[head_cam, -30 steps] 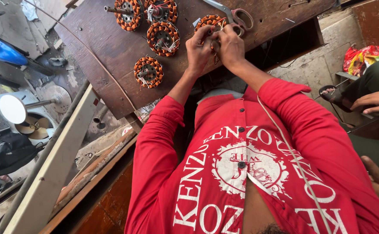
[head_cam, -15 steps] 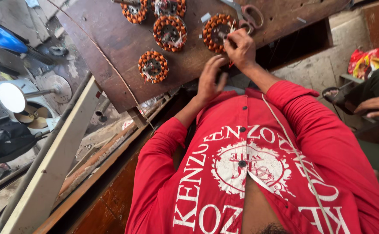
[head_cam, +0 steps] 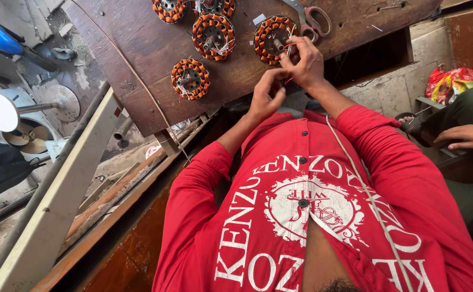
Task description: The person winds copper wire onto several motor stators placed on a wooden workbench. They use scissors to cut the wire and their hands to wrap and secure the strands around the stator slots.
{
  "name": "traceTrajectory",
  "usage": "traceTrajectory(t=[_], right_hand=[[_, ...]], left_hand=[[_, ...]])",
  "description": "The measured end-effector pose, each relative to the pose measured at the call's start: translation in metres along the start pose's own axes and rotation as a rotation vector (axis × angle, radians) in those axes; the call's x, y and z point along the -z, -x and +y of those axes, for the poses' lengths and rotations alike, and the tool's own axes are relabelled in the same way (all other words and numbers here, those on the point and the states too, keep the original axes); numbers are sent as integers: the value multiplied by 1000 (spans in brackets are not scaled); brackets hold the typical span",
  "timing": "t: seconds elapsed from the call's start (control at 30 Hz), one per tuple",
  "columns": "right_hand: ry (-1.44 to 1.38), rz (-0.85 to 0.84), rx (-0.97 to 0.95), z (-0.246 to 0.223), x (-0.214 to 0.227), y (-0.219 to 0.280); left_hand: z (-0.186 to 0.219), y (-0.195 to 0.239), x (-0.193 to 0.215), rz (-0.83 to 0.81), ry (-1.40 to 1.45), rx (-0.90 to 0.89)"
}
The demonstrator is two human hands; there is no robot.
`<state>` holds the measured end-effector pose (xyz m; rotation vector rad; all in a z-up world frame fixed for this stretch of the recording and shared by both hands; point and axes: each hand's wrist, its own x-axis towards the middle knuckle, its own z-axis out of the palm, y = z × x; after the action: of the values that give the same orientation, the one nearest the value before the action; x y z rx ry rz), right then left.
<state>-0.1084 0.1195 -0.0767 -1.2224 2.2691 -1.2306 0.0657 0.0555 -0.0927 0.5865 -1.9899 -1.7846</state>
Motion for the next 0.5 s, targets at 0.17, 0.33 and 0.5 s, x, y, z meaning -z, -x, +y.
traceTrajectory(t=[0.17,0.33,0.5], right_hand=[[209,26,133,-8,-3,-6],[294,18,145,2,-15,-11],[33,103,164,19,-19,-1]], left_hand=[[31,7,3,-36,-219,-182],[44,5,-7,71,-337,-191],[34,-5,-13,187,-327,-116]])
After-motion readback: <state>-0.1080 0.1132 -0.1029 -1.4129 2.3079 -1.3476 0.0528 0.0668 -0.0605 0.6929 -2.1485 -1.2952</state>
